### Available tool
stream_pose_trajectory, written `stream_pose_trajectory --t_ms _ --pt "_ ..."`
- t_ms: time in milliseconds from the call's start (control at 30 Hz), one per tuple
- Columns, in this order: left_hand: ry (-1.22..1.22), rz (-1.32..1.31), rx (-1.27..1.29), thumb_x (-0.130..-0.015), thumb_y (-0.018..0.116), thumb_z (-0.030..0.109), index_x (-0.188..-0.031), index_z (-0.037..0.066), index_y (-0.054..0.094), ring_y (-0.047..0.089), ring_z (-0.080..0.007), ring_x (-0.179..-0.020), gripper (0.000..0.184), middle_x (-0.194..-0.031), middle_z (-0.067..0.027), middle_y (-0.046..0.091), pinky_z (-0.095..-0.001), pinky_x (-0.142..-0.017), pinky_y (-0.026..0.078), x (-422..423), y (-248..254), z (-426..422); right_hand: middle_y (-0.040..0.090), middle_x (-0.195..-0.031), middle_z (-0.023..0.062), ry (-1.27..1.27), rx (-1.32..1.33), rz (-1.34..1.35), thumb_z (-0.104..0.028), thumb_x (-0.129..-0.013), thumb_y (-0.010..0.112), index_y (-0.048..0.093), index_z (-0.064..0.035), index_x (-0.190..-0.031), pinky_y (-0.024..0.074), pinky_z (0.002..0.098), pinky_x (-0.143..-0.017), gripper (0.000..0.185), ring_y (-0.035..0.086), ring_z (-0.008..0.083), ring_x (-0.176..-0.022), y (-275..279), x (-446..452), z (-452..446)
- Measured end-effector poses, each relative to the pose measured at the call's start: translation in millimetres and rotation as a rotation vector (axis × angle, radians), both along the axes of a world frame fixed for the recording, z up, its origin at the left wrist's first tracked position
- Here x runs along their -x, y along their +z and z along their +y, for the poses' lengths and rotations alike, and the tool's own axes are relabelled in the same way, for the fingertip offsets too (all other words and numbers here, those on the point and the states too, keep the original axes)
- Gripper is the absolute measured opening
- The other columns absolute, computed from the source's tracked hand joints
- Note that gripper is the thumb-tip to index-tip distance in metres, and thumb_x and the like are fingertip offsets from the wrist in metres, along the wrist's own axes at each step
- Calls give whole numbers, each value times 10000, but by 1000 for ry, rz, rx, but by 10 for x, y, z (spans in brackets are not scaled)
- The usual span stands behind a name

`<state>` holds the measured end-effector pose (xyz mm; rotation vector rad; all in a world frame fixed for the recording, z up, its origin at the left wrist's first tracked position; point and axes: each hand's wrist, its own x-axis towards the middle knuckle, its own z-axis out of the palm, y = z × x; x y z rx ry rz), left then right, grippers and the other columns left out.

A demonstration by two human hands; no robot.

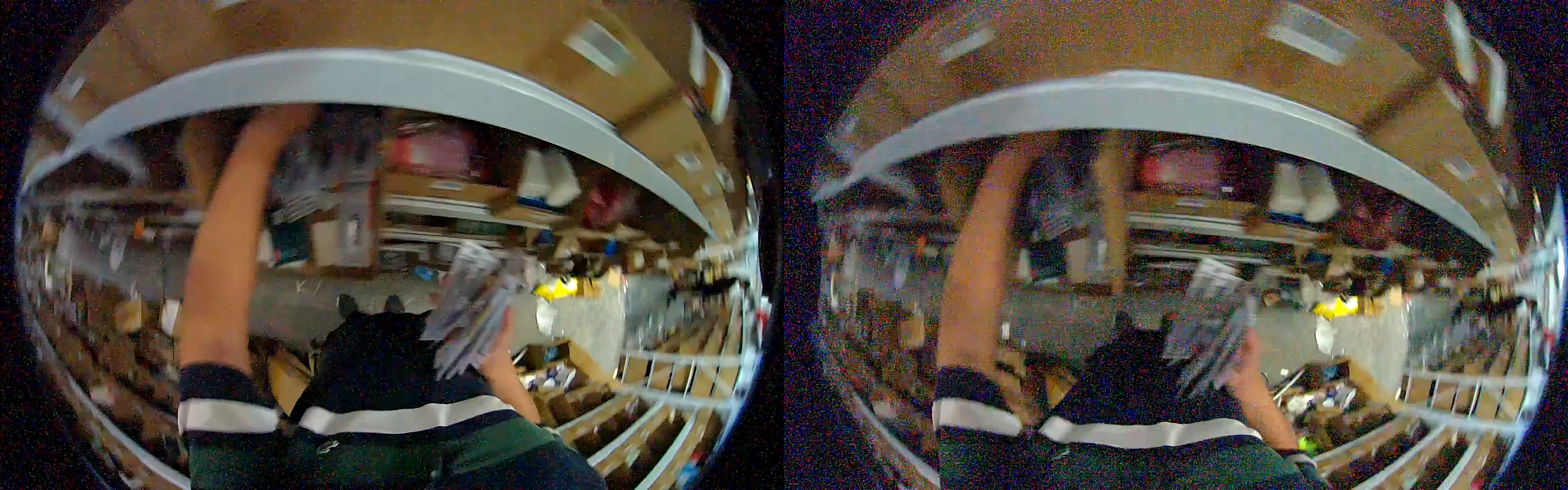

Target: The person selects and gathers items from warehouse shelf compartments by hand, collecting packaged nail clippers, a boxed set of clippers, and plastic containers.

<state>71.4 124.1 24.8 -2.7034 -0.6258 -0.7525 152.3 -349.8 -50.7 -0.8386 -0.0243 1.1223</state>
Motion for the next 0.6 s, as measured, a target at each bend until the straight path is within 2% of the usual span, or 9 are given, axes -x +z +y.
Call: stream_pose_trajectory --t_ms 67,100,167,333,433,500,533,567,600 --pt "-31 -69 -98 -827 472 149 -1130 38 543 459 -406 -1125 331 -1170 -213 530 -499 -969 354 115 33 -95 358 -1358 178 42 15 70 -610 -696 595 275 -146 -1383 351 573 -971 889 362 407 -1234 -218 -21 -44" --pt "106 139 55 -818 487 138 -1146 45 533 470 -402 -1112 344 -1162 -225 527 -500 -961 362 269 510 -605 363 -1354 179 49 3 101 -593 -689 615 275 -133 -1382 350 576 -971 898 359 406 -1236 -250 -37 -24" --pt "139 209 124 -821 503 129 -1077 38 558 508 -389 -1031 277 -1084 -223 556 -463 -902 409 501 682 -968 376 -1344 177 71 -118 237 -539 -672 666 274 -97 -1378 353 580 -970 920 356 404 -1241 -286 -92 30" --pt "69 316 317 -845 548 202 -895 14 573 553 -324 -823 196 -951 -158 584 -401 -710 461 1090 1110 -2062 395 -1329 178 69 -354 278 -484 -647 722 271 -55 -1371 362 572 -971 955 362 399 -1240 251 -130 176" --pt "-1202 61 1352 -697 759 291 -1181 22 505 513 -282 -1088 609 -1186 -180 523 -419 -875 443 1025 827 -2464 387 -1329 195 12 -335 297 -481 -657 716 287 -42 -1360 402 560 -943 934 409 403 -1203 199 -223 59" --pt "-648 106 1406 -579 838 327 -1332 36 355 407 -303 -1215 940 -1324 -186 405 -432 -950 393 809 730 -2914 402 -1317 198 -5 -291 277 -472 -669 704 287 -43 -1362 418 532 -939 916 421 399 -1195 41 -273 -73" --pt "-592 -12 1467 -552 850 336 -1366 35 270 398 -302 -1220 1044 -1337 -178 382 -419 -970 373 583 589 -3067 418 -1305 202 -16 -240 252 -462 -680 693 287 -44 -1364 435 503 -934 899 433 396 -1187 -44 -283 -126" --pt "-531 -135 1521 -524 862 346 -1400 35 184 389 -302 -1225 1150 -1350 -170 359 -406 -990 354 356 406 -3174 504 -1212 166 12 -251 241 -330 -687 716 331 -50 -1331 464 424 -907 801 513 333 -1111 137 -331 -89" --pt "-527 -88 1628 -523 865 333 -1407 29 108 386 -291 -1225 1203 -1346 -166 356 -391 -1000 341 219 153 -3240 504 -1212 166 21 -252 244 -330 -687 716 331 -50 -1331 464 424 -907 801 513 333 -1111 271 -310 -30"
